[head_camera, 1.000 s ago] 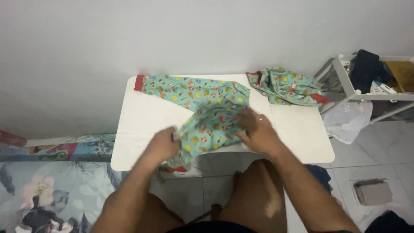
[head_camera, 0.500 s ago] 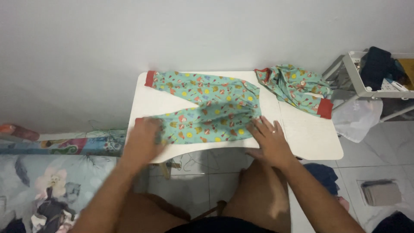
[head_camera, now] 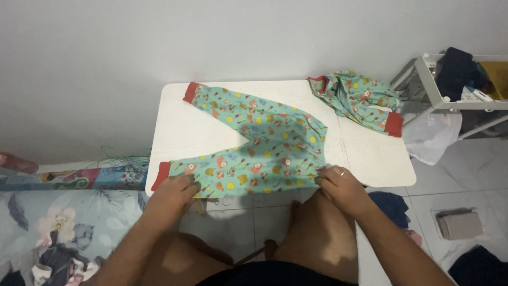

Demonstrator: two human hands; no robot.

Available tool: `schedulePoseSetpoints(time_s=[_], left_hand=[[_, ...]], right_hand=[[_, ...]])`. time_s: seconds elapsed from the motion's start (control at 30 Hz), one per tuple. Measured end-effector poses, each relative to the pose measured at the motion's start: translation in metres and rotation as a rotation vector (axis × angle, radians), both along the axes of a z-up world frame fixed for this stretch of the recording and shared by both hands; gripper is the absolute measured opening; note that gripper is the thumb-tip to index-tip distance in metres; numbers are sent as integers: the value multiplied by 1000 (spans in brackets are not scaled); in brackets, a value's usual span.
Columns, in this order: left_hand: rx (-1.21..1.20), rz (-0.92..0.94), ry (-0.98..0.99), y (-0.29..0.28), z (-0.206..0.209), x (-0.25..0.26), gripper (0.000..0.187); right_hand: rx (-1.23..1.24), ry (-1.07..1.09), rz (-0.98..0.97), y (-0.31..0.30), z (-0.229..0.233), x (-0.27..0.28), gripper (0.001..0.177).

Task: The person folds a green cloth and a white baby cloth on a small white table, then picks up a light blue patterned pajama set from a bed. They fold the pants and shirt separately on the table, smoothing and aligning them into neat rectangles.

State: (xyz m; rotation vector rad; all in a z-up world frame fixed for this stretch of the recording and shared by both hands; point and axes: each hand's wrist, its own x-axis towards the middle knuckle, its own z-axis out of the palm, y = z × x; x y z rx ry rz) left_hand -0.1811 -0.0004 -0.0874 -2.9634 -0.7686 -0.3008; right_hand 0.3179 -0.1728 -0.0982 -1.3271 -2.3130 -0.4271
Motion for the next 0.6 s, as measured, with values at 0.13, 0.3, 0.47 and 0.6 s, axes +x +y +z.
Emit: schedulePoseSetpoints(time_s=[0.13, 0.3, 0.47, 0.6], left_hand=[[-336, 231, 34, 6, 71, 14, 14], [-579, 432, 121, 68, 122, 22, 28], [-398, 495, -122, 161, 127, 52, 24], [-417, 525, -299, 195, 120, 88, 16]], right_hand=[[-177, 294, -180, 1, 26, -10, 7], [-275, 935, -298, 16, 43, -15, 19], [-113, 1329, -537, 55, 35, -20, 17], [-121, 1378, -649, 83, 45, -20, 19]])
